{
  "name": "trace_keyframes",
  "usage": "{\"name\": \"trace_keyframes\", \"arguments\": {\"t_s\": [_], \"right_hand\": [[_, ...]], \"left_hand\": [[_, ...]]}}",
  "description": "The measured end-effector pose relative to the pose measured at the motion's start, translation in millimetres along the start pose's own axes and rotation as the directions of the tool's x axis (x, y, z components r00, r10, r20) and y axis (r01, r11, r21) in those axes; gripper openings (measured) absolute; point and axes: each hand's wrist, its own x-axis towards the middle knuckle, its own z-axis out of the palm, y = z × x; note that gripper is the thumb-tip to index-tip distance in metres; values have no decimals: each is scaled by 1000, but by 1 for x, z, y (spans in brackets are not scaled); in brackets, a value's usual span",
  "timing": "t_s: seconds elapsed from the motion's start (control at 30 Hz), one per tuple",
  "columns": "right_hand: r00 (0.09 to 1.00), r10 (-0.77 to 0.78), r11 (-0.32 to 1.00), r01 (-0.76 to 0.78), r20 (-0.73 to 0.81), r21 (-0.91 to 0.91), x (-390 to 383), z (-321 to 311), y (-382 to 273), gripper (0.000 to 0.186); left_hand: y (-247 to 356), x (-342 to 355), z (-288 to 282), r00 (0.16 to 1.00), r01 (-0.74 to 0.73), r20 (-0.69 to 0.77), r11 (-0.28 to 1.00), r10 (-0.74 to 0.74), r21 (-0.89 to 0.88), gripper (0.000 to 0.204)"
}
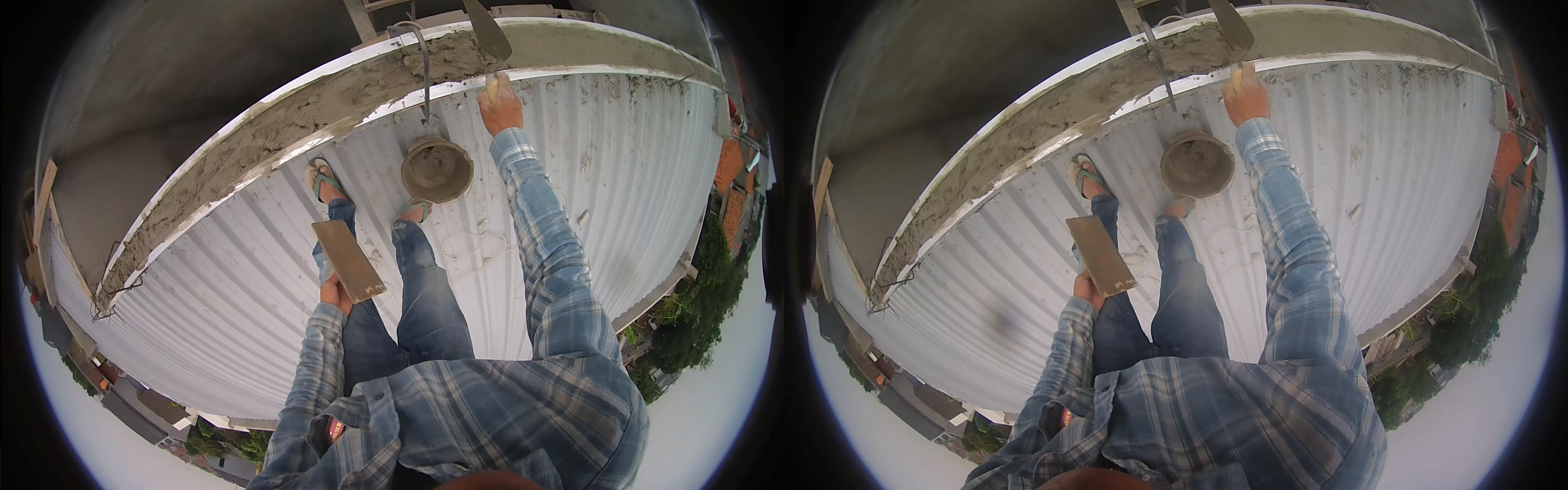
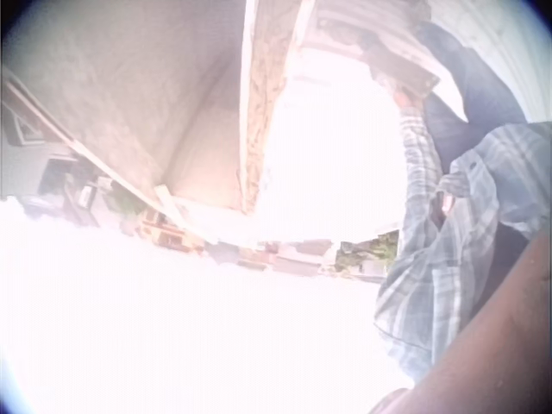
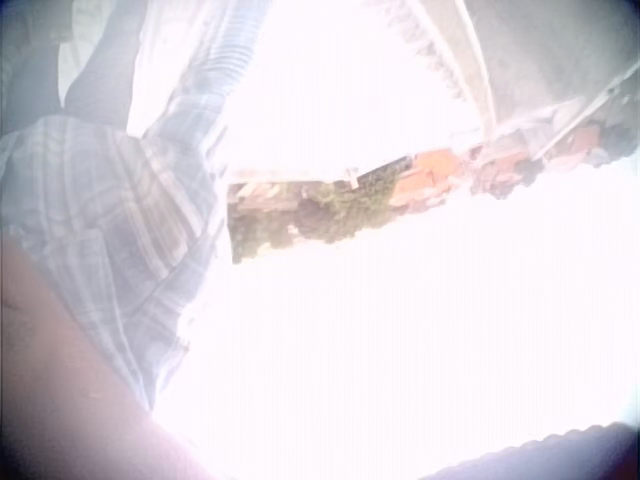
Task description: The person scoops wet cement from a bucket with a trowel and applies it to a curved metal beam on a roof. They smooth the cement along the beam using the trowel and a wooden float, repeatedly adding material and leveling the surface.
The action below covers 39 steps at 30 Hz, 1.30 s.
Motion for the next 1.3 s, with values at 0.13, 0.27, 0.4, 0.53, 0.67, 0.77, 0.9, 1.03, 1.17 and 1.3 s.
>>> {"name": "trace_keyframes", "arguments": {"t_s": [0.13, 0.27, 0.4, 0.53, 0.67, 0.77, 0.9, 1.03, 1.17, 1.3], "right_hand": [[972, 98, 990, -73, 215, -118, 2, 2, -6, 51], [985, -99, 993, 108, 144, -54, -12, 1, -10, 47], [993, -31, 999, 34, 110, -24, -10, 6, -12, 44], [973, 10, 990, 22, 229, -138, -6, 9, -13, 43], [996, -6, 998, 11, 88, -54, -14, 6, -11, 41], [989, 2, 988, 20, 148, -151, -3, 1, -3, 42], [999, 17, 979, -6, 52, -202, 21, -16, -17, 43], [979, 100, 924, -25, 179, -381, 28, -24, -17, 39], [965, -72, 931, 155, 252, -329, -10, -12, -11, 41], [954, -66, 977, 121, 293, -174, -22, -24, -42, 41]], "left_hand": [[0, 1, -8, 999, 35, 5, 999, -35, 8, 43], [-3, -1, -11, 999, 34, 13, 999, -33, -18, 43], [1, 1, -2, 998, 50, 37, 998, -49, -33, 45], [0, 5, -10, 997, 52, 57, 997, -49, -50, 44], [-1, -4, -2, 997, 74, 12, 996, -73, -46, 44], [4, -3, 6, 998, 60, 17, 998, -59, -25, 44], [2, -4, -1, 998, 54, 22, 997, -53, -46, 44], [-1, 0, -3, 998, 63, 9, 997, -63, -36, 45], [-3, 2, -7, 998, 44, 52, 999, -42, -28, 45], [-1, 1, -7, 998, 45, 49, 998, -43, -44, 45]]}}
